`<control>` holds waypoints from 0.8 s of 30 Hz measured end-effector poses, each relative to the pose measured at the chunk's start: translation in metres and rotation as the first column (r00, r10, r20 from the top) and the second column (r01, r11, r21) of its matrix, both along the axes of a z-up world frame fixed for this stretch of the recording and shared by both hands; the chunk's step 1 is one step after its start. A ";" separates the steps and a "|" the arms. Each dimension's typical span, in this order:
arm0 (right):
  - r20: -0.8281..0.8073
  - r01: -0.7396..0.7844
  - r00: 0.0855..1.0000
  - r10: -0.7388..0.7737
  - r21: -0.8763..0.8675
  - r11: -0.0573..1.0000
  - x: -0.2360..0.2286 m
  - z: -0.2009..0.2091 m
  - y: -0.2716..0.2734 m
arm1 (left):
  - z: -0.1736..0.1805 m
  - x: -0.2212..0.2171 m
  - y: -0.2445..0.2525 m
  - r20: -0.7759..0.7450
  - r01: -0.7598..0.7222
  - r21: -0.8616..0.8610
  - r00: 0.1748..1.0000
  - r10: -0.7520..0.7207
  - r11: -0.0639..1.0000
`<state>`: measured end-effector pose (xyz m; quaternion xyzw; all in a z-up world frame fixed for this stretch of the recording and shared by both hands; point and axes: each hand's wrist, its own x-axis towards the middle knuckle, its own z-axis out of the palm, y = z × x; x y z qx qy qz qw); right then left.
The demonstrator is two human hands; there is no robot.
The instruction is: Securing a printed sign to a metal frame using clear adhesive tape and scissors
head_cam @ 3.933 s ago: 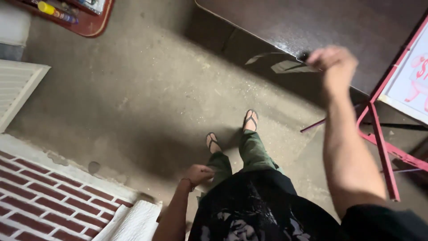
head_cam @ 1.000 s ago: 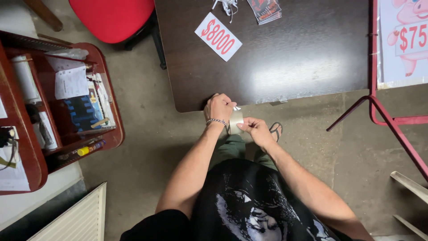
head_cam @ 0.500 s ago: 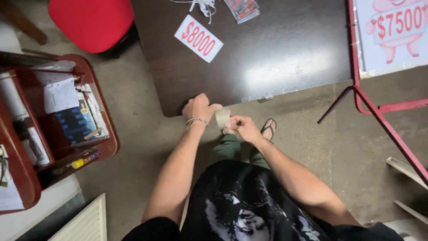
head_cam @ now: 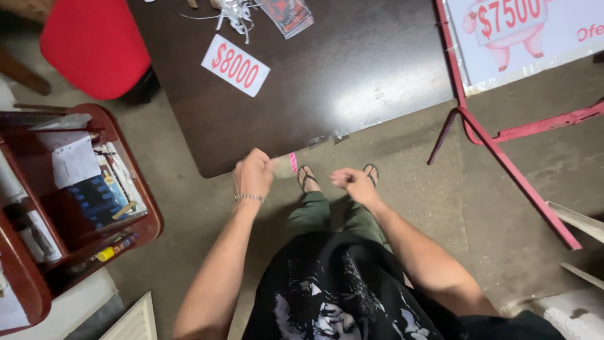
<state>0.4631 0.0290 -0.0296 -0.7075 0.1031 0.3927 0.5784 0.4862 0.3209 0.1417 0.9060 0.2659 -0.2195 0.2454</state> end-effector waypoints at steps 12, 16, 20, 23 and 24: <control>0.124 0.175 0.981 -0.151 -0.212 0.962 0.093 -0.108 -0.103 | -0.186 -0.035 -0.142 -0.204 -0.375 -0.677 0.922 0.328 0.633; 0.119 0.118 0.989 -0.091 -0.243 0.963 0.091 -0.160 -0.106 | -0.304 -0.012 -0.140 -0.100 -0.360 -0.536 0.925 0.366 0.764; 0.141 -0.004 0.989 0.047 -0.295 0.955 0.085 -0.200 -0.109 | -0.340 0.013 -0.135 -0.167 -0.144 -0.229 0.980 0.107 0.963; 0.158 -0.077 0.978 0.136 -0.335 0.939 0.086 -0.212 -0.117 | -0.346 0.021 -0.139 -0.188 -0.120 -0.220 0.979 0.079 0.968; 0.168 -0.109 0.969 0.179 -0.356 0.928 0.087 -0.213 -0.120 | -0.347 0.024 -0.140 -0.195 -0.103 -0.217 0.979 0.061 0.971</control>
